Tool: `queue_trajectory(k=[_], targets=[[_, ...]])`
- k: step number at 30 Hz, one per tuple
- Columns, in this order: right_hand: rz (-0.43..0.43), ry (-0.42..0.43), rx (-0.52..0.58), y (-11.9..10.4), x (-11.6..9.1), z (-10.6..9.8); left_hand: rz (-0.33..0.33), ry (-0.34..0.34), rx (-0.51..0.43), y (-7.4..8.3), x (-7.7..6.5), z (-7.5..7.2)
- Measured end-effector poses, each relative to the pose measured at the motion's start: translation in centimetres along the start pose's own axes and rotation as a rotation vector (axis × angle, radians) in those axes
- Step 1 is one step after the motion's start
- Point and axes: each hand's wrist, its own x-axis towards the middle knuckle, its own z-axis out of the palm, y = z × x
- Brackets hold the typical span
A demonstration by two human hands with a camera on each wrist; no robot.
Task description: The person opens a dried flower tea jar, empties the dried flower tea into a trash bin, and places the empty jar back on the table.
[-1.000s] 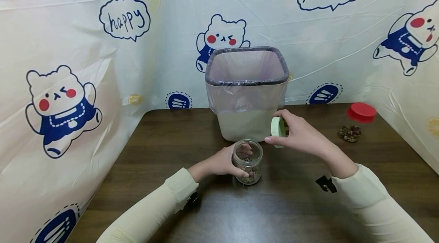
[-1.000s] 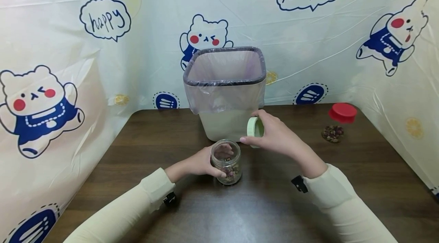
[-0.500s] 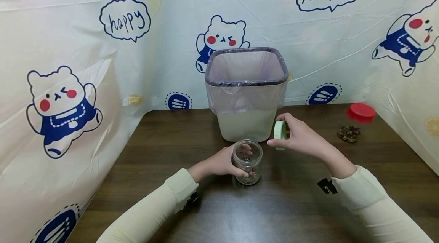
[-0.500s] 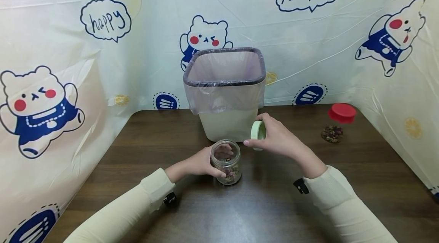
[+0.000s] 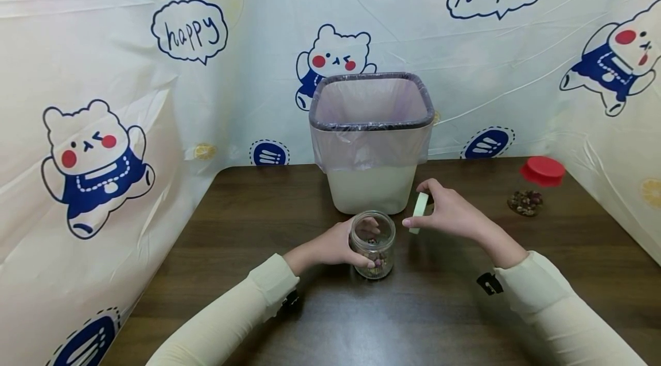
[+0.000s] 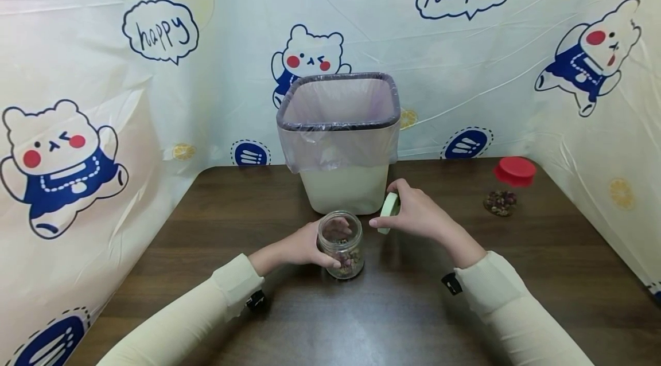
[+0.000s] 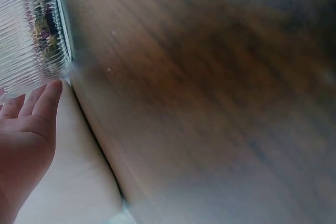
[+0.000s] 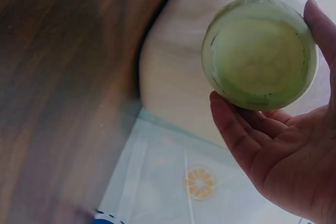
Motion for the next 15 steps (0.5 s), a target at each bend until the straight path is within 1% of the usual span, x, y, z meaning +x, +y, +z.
queue_trajectory(k=[7, 15], targets=[[-0.015, -0.017, 0.023, 1.0, 0.5, 0.8, -0.016, -0.001, 0.003, 0.1, 0.0, -0.1], [-0.025, -0.048, 0.002, 1.7, 0.9, 1.7, 0.002, 0.002, -0.004, 0.0, 0.0, 0.0]])
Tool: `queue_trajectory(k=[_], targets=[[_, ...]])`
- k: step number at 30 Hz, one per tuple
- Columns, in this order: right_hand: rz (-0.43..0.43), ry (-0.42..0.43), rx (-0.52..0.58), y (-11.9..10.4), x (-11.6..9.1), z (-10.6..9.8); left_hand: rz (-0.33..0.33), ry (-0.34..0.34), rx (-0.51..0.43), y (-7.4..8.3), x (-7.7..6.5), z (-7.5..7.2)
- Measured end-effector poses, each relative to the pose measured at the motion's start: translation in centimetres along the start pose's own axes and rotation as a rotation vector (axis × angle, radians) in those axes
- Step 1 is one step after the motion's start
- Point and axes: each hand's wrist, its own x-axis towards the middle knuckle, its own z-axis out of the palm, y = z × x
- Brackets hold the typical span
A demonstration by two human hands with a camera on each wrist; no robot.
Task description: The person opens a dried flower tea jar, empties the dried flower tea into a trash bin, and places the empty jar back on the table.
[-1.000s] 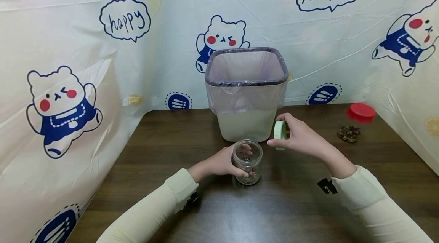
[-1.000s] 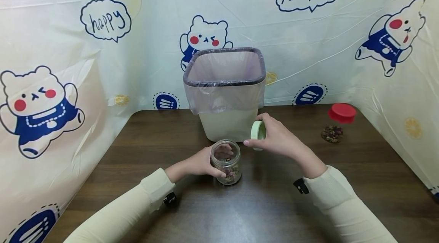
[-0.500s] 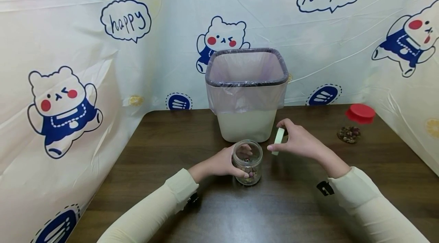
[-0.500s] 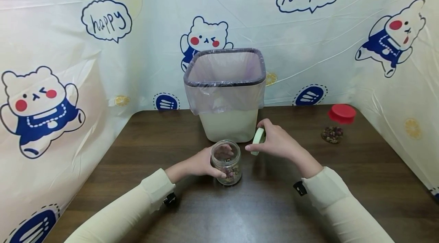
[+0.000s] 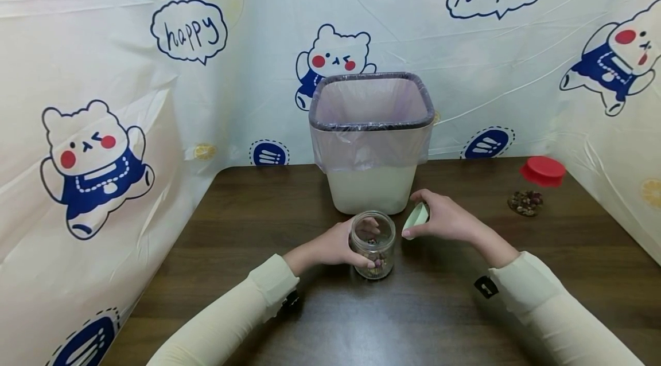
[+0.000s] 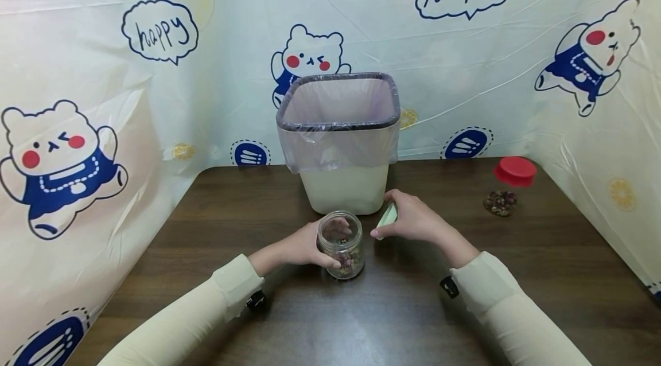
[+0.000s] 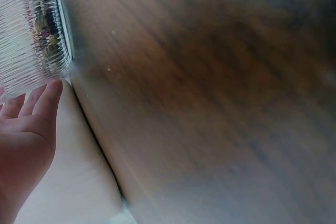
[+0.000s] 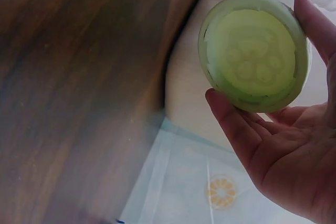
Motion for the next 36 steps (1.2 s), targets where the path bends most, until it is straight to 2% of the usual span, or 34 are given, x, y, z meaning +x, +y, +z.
queue_trajectory(k=[9, 18, 27, 36], targets=[[0.002, -0.019, -0.014, 0.2, 0.2, 1.0, -0.018, -0.005, -0.011, 0.2, 0.0, 0.0], [-0.034, -0.033, -0.028, 0.5, 0.2, 2.1, -0.032, -0.009, -0.023, 0.1, 0.0, 0.1], [-0.048, -0.044, -0.037, 0.8, 0.1, 2.4, -0.033, -0.008, -0.007, 0.2, 0.0, 0.0], [-0.020, -0.062, -0.055, 0.7, 0.2, 2.3, -0.046, -0.006, -0.017, 0.2, -0.1, -0.1]])
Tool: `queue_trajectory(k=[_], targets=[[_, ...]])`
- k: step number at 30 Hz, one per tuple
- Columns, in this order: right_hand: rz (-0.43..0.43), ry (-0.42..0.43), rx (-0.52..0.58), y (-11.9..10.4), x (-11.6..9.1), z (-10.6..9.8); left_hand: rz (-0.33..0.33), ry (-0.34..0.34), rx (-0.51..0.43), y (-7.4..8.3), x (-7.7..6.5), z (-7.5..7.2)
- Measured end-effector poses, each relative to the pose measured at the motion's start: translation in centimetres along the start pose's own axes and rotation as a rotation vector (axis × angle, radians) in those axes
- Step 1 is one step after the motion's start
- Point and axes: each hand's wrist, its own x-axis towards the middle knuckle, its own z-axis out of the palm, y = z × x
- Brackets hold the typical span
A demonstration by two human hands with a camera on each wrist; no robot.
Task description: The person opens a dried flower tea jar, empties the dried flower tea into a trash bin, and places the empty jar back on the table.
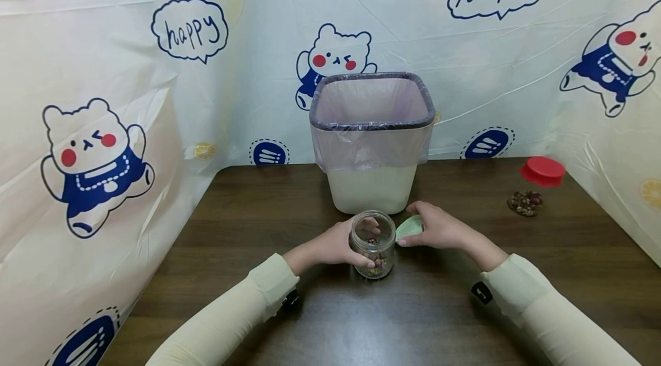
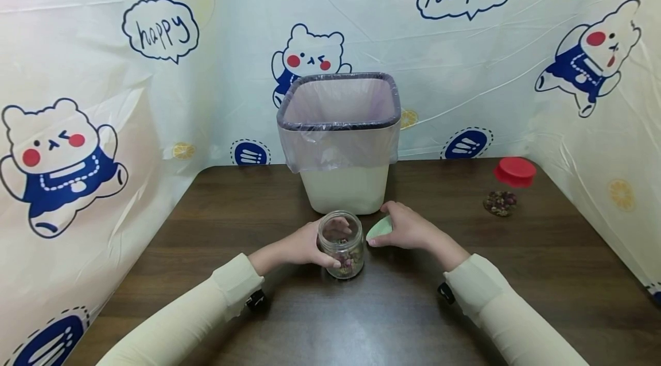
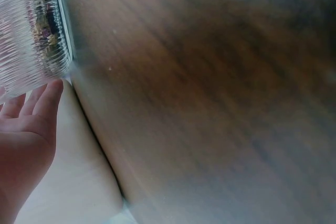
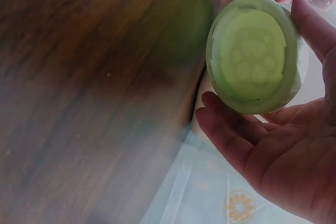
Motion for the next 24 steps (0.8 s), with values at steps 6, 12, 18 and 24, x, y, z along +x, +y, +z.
queue_trajectory(k=[6, 12, 18, 24], targets=[[0.018, -0.026, -0.030, -0.12, 0.00, -0.01, 0.005, 0.002, 0.004, 0.03, -0.02, 0.00], [0.021, -0.043, -0.049, -0.03, -0.15, 0.16, -0.001, 0.002, 0.010, 0.20, -0.07, -0.01], [0.021, -0.056, -0.081, -0.16, -0.17, 0.31, 0.005, -0.001, 0.013, 0.19, -0.06, -0.01], [0.040, -0.078, -0.100, -0.27, -0.10, 0.43, 0.006, -0.006, 0.006, 0.28, -0.13, -0.04]])
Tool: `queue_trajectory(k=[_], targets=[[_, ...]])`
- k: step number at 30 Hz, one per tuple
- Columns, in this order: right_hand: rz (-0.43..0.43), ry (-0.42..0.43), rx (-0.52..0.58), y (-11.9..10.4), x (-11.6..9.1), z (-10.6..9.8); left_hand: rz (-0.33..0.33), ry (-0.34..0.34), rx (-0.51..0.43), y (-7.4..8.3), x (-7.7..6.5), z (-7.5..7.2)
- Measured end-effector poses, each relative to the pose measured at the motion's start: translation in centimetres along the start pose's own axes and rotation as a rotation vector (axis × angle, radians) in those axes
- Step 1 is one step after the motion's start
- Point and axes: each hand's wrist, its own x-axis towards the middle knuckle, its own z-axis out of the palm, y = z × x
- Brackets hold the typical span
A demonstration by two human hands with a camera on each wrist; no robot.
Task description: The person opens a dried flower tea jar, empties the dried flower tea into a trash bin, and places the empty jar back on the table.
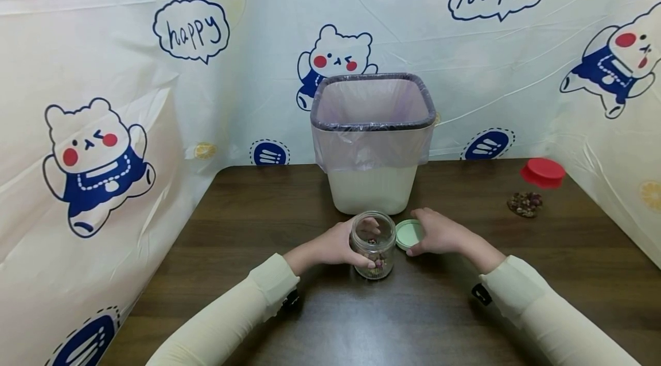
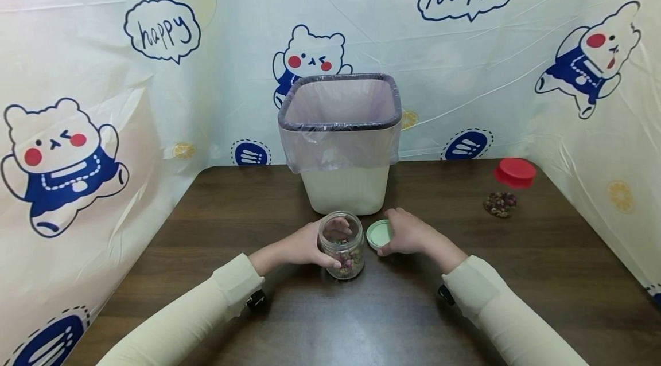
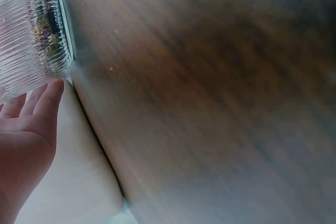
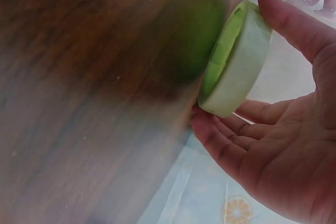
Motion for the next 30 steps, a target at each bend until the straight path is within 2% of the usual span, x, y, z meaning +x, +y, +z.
queue_trajectory(k=[17, 30], targets=[[0.040, -0.035, -0.038, 0.16, -0.04, 0.52, -0.014, 0.002, 0.023, -0.17, 0.07, 0.04], [0.050, -0.031, -0.056, -0.09, -0.17, 0.48, -0.020, 0.006, 0.014, -0.26, 0.03, 0.03]])
